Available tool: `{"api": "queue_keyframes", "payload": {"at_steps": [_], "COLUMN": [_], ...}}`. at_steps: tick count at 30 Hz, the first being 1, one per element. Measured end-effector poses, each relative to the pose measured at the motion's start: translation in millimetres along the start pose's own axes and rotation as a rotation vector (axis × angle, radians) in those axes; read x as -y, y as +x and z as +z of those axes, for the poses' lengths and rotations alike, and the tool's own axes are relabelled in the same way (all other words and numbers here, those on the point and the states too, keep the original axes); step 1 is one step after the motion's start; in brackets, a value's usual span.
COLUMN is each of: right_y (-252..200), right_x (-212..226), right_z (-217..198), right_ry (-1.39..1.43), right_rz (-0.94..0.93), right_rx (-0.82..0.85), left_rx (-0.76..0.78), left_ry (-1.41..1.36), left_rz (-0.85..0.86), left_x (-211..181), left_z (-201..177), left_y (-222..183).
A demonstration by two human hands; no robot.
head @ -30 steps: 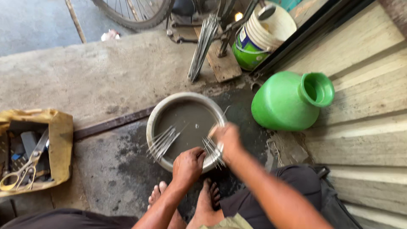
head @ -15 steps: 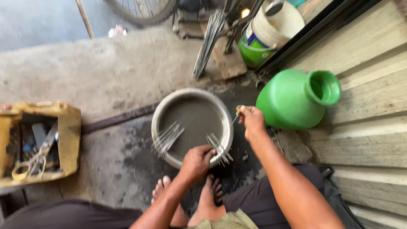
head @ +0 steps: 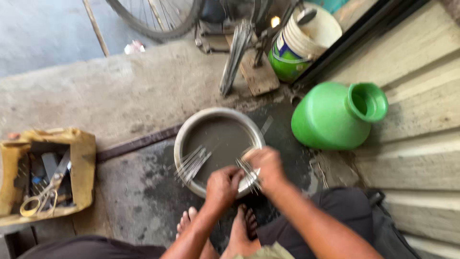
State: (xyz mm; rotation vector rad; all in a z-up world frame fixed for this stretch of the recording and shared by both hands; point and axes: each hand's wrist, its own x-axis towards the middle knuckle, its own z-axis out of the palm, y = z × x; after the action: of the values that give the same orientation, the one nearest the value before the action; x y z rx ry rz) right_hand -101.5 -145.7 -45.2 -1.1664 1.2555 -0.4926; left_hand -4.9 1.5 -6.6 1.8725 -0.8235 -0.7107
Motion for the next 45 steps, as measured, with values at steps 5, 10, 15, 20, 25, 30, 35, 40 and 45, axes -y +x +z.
{"api": "queue_keyframes", "payload": {"at_steps": [5, 10, 15, 20, 25, 30, 35, 40, 45], "right_y": [54.2, 42.8, -0.2, -12.5, -57.8, -81.3, -18.6, -75.1, -21.3], "right_x": [13.1, 22.4, -7.3, 15.4, 13.1, -15.8, -3.4, -19.4, -6.1], "right_z": [-29.5, -19.5, 7.0, -13.0, -0.6, -9.7, 6.7, 1.5, 0.6], "right_ry": [0.021, -0.230, -0.159, -0.543, -0.735, -0.900, -0.820, -0.971, -0.768], "right_rz": [-0.154, -0.131, -0.033, -0.002, -0.070, -0.221, -0.096, -0.314, -0.064], "right_rx": [-0.009, -0.078, 0.279, 0.625, 0.693, 0.824, 0.649, 0.830, 0.686], "left_rx": [0.046, -0.020, -0.049, 0.161, 0.133, -0.124, 0.041, -0.131, 0.119], "left_ry": [0.017, 0.012, 0.005, -0.624, -0.909, -0.670, -0.747, -0.725, -0.869], "left_rz": [-0.046, -0.018, 0.007, -0.507, -0.388, -0.421, -0.382, -0.423, -0.378], "left_x": [0.2, -6.7, 10.7, 40.2, 69.2, 88.8, 68.3, 79.3, 83.9], "left_z": [-1.5, 3.7, 2.5, -7.2, -20.8, -36.0, 13.4, -42.0, -2.2], "left_y": [-6.2, 0.2, -1.7, 38.8, 55.3, 64.9, 45.3, 63.0, 51.8]}}
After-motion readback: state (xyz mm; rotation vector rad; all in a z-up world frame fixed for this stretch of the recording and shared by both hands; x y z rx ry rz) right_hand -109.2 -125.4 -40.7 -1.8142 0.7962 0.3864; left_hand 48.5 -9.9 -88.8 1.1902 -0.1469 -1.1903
